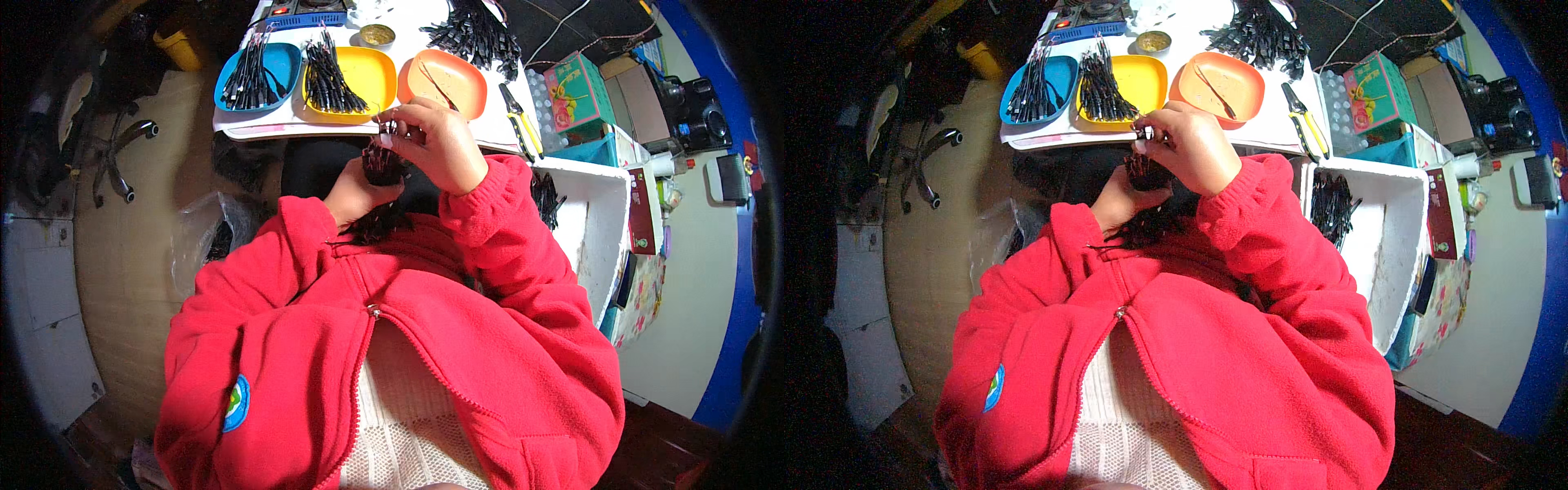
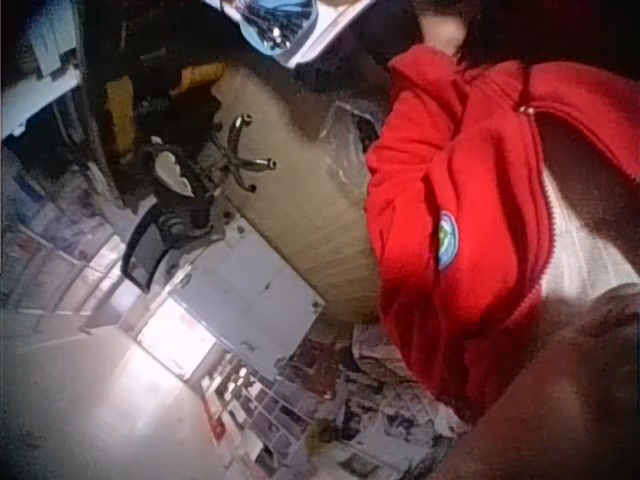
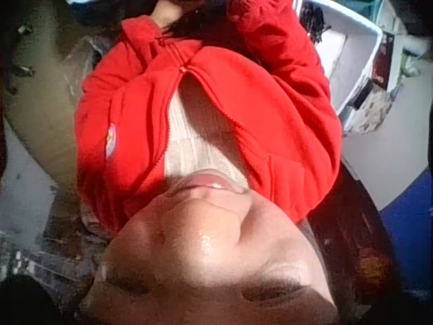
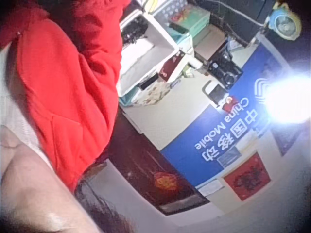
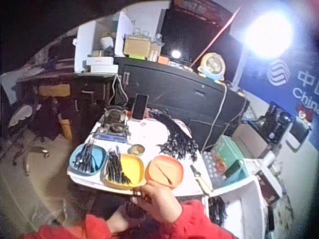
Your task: The person repeatedly picks up small black electronic components, attaches a white connector to each, and places them into colored trays on the table. The person also gathers bundles of black wires from a plastic bag and arranges them on the table.
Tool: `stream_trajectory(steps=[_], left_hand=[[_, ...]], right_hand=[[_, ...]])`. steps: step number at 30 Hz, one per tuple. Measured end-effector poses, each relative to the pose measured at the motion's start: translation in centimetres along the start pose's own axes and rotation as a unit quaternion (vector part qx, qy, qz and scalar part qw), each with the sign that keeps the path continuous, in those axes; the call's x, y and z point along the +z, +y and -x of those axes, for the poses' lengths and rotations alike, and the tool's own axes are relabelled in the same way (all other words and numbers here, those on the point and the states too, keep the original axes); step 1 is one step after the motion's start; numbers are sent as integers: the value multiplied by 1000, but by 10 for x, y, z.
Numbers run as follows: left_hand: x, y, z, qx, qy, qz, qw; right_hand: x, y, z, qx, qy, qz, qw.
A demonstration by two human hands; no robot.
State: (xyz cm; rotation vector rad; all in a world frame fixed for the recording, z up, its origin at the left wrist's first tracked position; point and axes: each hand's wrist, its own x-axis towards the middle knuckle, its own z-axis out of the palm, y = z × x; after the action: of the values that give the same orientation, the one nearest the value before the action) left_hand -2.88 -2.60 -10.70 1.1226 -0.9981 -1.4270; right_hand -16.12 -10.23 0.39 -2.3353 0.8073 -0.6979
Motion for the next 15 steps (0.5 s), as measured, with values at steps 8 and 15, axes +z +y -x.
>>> stream_trajectory(steps=[8, 15], left_hand=[[-4, -2, -4, 5, -58, 14, 998], [-5, 2, -5, -2, -73, -15, 997]], right_hand=[[-12, 16, 4, 87, -78, -208, 971], [-37, 17, 10, 116, -35, -235, 964]])
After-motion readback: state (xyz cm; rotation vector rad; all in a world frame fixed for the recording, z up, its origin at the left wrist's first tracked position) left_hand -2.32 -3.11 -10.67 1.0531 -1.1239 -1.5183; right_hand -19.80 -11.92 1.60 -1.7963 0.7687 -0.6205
